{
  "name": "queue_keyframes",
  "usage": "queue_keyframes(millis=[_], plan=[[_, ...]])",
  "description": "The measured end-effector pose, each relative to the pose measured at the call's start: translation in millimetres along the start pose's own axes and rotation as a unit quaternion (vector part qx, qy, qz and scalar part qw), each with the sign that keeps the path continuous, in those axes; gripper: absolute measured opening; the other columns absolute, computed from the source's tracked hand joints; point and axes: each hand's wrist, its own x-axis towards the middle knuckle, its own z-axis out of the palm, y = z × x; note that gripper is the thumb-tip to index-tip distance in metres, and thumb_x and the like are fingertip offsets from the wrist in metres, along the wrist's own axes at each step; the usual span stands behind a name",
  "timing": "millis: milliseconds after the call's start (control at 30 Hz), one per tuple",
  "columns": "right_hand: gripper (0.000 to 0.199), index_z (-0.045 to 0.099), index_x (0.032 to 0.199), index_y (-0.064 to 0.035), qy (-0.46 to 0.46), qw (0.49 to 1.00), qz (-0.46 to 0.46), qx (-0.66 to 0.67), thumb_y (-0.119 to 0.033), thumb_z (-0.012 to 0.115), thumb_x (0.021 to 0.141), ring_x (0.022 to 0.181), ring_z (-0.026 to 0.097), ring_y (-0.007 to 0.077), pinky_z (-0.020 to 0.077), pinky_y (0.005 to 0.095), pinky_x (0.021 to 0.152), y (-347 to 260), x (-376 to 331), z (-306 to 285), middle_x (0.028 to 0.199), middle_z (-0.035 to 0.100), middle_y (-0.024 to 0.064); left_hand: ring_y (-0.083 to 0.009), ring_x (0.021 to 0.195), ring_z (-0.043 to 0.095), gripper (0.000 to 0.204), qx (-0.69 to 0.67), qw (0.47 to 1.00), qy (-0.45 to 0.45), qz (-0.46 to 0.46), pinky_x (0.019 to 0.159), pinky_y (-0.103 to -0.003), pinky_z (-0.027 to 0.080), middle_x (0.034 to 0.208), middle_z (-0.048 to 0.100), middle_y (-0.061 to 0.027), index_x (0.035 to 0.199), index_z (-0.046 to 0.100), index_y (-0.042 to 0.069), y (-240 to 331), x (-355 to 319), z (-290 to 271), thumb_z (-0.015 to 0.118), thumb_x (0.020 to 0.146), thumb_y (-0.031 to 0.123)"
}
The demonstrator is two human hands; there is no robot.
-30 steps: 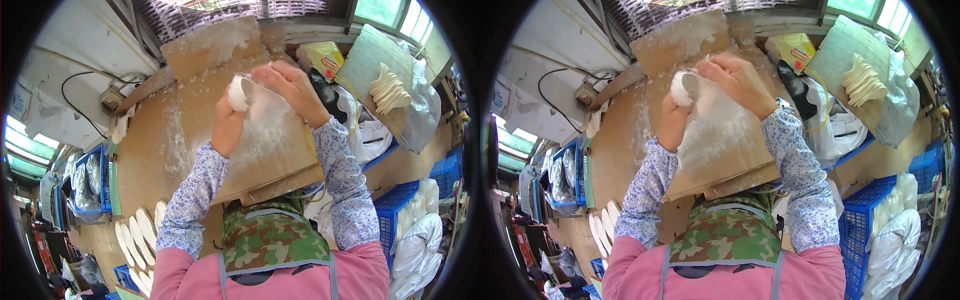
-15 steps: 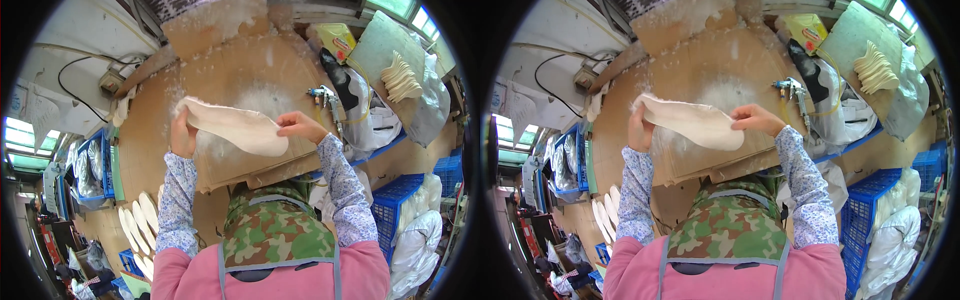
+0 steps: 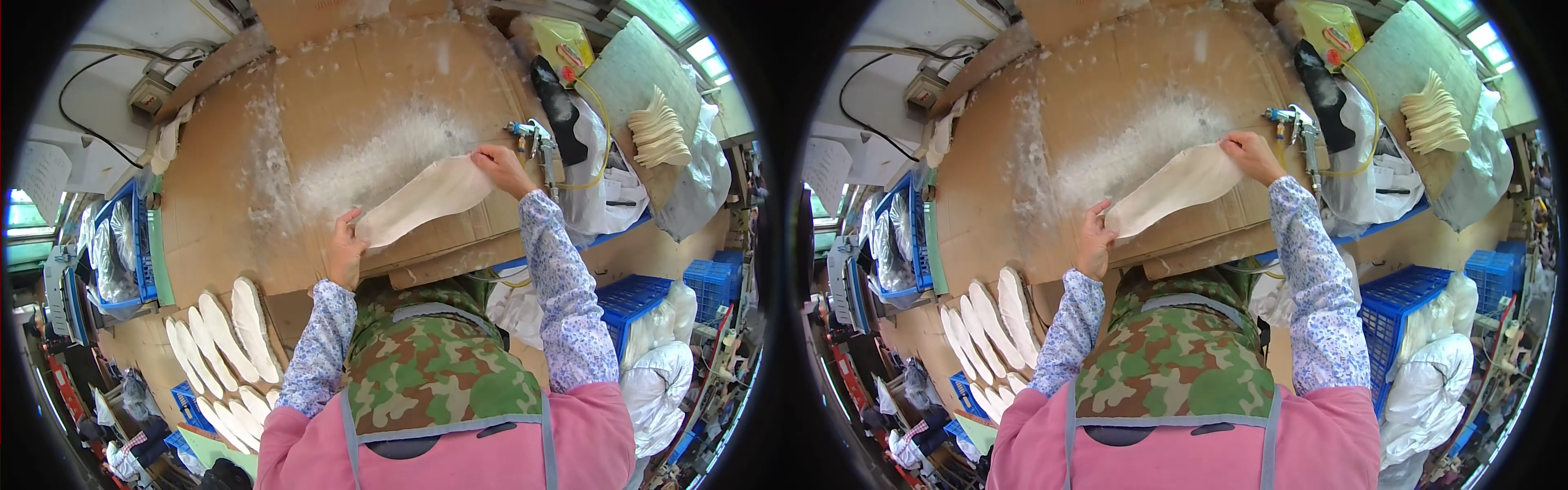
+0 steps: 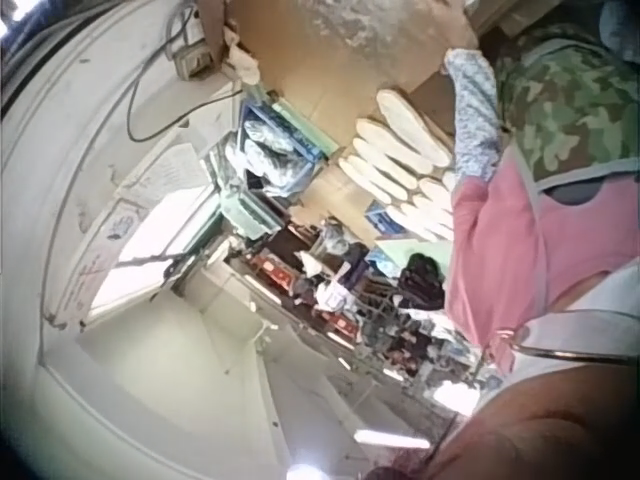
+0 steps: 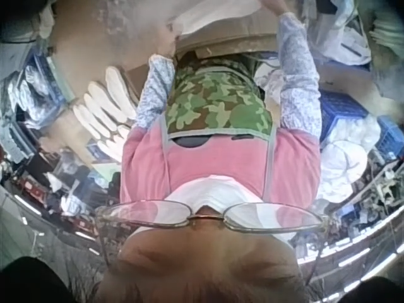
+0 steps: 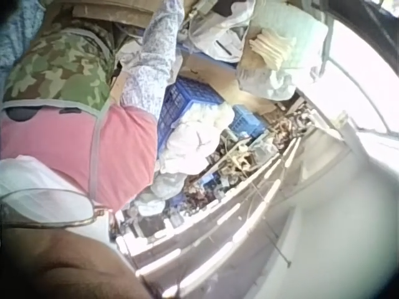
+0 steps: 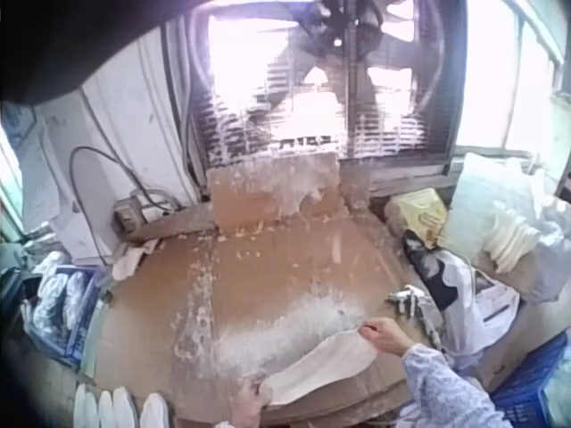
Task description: The recorder prepares shoe insoles by applying adhesive with a spray gun, arranging them on a tray, and stacking completed components.
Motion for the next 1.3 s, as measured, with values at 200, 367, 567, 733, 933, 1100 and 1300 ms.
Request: queue_keyframes(millis=[200, 367, 567, 733, 933, 1100, 1300], plan=[[0.021, 0.069, 0.087, -0.0032, 0.18, 0.956, -0.139, -0.183, -0.021, 0.058, 0.088, 0.069, 0.063, 0.0246, 0.0468, 0.0351, 0.064, 13, 16, 12, 0.077, 0.065, 0.0157, -0.0175, 0.116, 0.048, 0.069, 0.076, 0.993, -0.022, 0.085, 0.092, -0.024, 0.04, 0.125, 0.049, -0.0097, 0.137, 0.04, 0.006, -10, 2, 19, 0.044, 0.07, -0.013], [0.017, 0.07, 0.082, -0.0063, 0.281, 0.949, -0.137, -0.046, -0.023, 0.065, 0.084, 0.064, 0.062, 0.0272, 0.0453, 0.0377, 0.058, -14, -3, 31, 0.071, 0.064, 0.0131, -0.0197, 0.127, 0.04, 0.065, 0.118, 0.989, -0.005, 0.094, 0.1, -0.027, 0.034, 0.133, 0.046, -0.0091, 0.133, 0.046, 0.004, -21, 6, 15, 0.043, 0.07, -0.013], [0.005, 0.069, 0.082, -0.0089, 0.181, 0.98, -0.044, -0.063, -0.011, 0.066, 0.078, 0.066, 0.06, 0.0249, 0.0475, 0.0356, 0.066, -11, -24, 64, 0.081, 0.063, 0.0082, -0.0212, 0.106, 0.049, 0.053, 0.282, 0.948, 0.045, 0.14, 0.089, -0.03, 0.04, 0.112, 0.051, -0.0099, 0.124, 0.053, 0.007, -25, 10, 11, 0.046, 0.074, -0.009], [0.022, 0.068, 0.099, -0.0135, 0.173, 0.98, -0.068, -0.066, -0.015, 0.067, 0.077, 0.085, 0.059, 0.0249, 0.044, 0.0395, 0.08, 8, -23, 71, 0.098, 0.06, 0.0065, -0.0272, 0.096, 0.05, 0.037, 0.366, 0.912, 0.054, 0.179, 0.085, -0.033, 0.041, 0.104, 0.049, -0.0121, 0.11, 0.059, 0.006, -13, 8, 19, 0.048, 0.077, -0.007], [0.053, 0.054, 0.124, -0.0143, 0.159, 0.955, -0.052, -0.243, -0.022, 0.071, 0.075, 0.106, 0.052, 0.0266, 0.0423, 0.041, 0.085, -2, -27, 75, 0.113, 0.054, 0.0083, -0.0316, 0.103, 0.049, 0.034, 0.468, 0.85, 0.074, 0.232, 0.089, -0.037, 0.041, 0.115, 0.046, -0.0172, 0.106, 0.06, 0.006, -17, 6, 25, 0.052, 0.076, -0.008], [0.061, 0.048, 0.129, -0.0082, 0.196, 0.971, -0.005, -0.139, -0.017, 0.072, 0.073, 0.101, 0.055, 0.0268, 0.0449, 0.04, 0.083, 11, -23, 70, 0.114, 0.052, 0.0135, -0.0337, 0.11, 0.047, 0.039, 0.551, 0.793, 0.09, 0.242, 0.094, -0.045, 0.036, 0.129, 0.041, -0.0189, 0.109, 0.059, 0.006, -18, 1, 28, 0.052, 0.073, -0.008], [0.048, 0.055, 0.12, -0.0077, 0.301, 0.953, -0.012, 0.02, -0.001, 0.066, 0.074, 0.082, 0.061, 0.0242, 0.0498, 0.036, 0.069, 27, -35, 51, 0.11, 0.055, 0.0123, -0.0355, 0.123, 0.042, 0.046, 0.574, 0.752, 0.088, 0.312, 0.104, -0.05, 0.03, 0.131, 0.044, -0.017, 0.114, 0.056, 0.004, 3, 1, 48, 0.047, 0.071, -0.009]])
